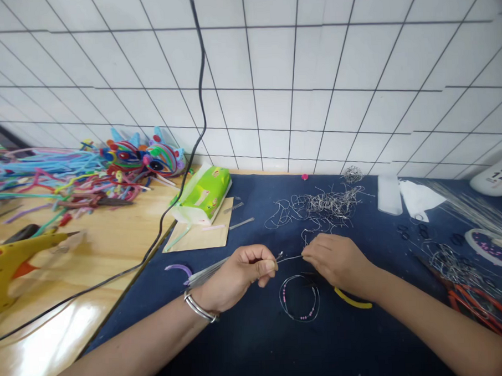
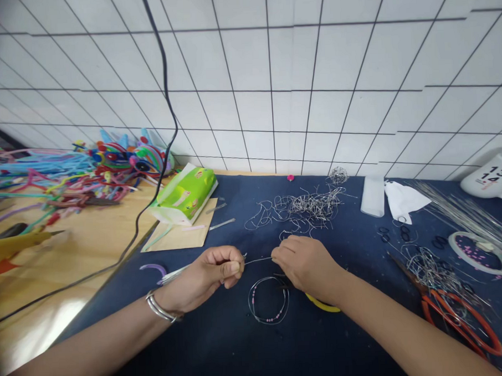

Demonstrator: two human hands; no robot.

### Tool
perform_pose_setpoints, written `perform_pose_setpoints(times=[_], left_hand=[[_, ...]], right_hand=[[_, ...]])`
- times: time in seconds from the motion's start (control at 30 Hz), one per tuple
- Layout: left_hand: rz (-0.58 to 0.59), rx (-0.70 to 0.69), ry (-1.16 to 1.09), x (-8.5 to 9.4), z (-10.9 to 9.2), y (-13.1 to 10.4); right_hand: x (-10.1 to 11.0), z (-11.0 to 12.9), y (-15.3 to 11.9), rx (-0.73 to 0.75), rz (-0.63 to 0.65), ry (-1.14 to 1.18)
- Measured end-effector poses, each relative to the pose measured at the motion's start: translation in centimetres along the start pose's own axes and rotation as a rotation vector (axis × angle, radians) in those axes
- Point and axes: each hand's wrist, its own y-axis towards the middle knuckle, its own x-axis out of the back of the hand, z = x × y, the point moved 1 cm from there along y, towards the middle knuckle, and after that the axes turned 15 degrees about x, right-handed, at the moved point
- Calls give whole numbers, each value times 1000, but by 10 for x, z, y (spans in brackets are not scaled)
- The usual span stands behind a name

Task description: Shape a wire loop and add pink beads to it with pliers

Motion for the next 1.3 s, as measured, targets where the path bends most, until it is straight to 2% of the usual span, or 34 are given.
perform_pose_setpoints(times=[0.27,0.47,0.57,0.73,1.07,1.3], left_hand=[[11,-17,-21,-7,0,0],[27,-34,34,-3,2,-1],[21,-39,59,-2,3,-1],[0,-35,66,-4,3,0],[34,-17,87,-3,7,1],[36,-8,74,-2,8,3]], right_hand=[[-3,10,6,13,-127,104],[-1,12,7,27,-65,148],[-2,11,7,-13,-34,163],[-5,11,8,-96,-96,217],[-11,15,12,-55,-138,293],[-12,16,13,-1,-122,267]])
